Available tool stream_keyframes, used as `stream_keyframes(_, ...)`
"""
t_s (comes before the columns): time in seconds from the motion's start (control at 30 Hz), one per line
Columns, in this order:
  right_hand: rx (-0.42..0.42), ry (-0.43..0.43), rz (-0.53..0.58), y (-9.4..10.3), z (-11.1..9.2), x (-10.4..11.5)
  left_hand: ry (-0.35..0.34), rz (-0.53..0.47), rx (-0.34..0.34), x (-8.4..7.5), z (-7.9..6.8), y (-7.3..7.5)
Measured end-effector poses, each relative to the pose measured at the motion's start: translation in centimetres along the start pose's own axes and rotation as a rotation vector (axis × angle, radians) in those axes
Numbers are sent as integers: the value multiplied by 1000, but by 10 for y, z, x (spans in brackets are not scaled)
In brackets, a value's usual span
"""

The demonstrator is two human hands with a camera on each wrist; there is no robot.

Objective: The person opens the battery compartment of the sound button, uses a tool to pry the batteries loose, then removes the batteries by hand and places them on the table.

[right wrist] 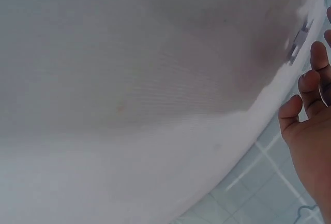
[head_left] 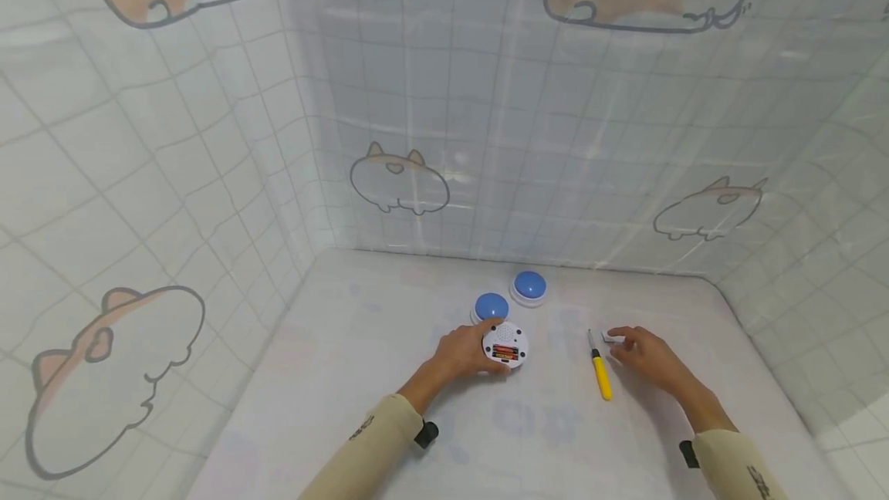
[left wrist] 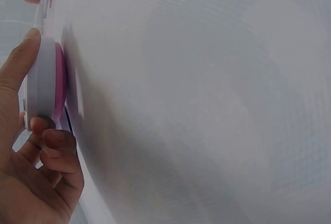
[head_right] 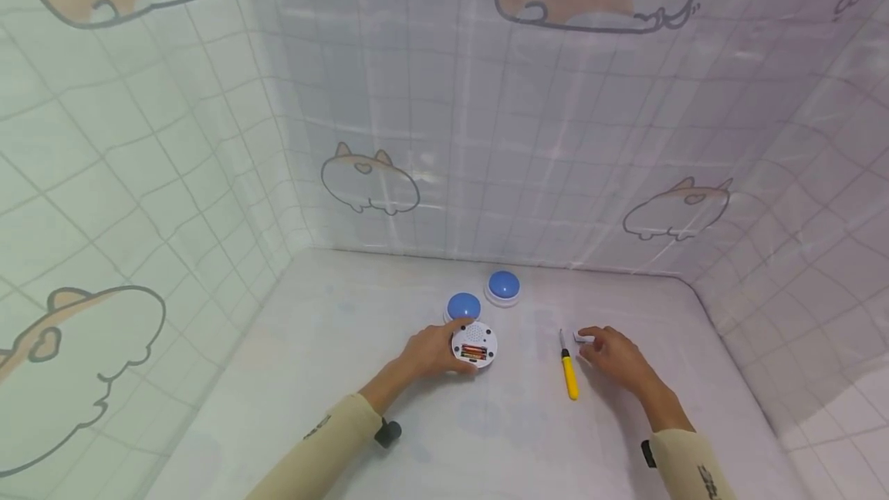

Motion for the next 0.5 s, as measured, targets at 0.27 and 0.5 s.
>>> stream_keyframes(0.27,-18,74,2,-10,-15,13,3,-8,8,0,-1,1)
stream_keyframes(0.5,33,-22,-53,-22,-26,14,9,-26,12,-1,-1,1)
Point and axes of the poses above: each hand's wrist, its own z-axis towards the middle knuckle, its own y-axis out of the back of the hand, x = y × z, the point moved 8 cm from there along z, towards the middle knuckle, and after that the axes turned 13 degrees about x, right-handed, at the moved point
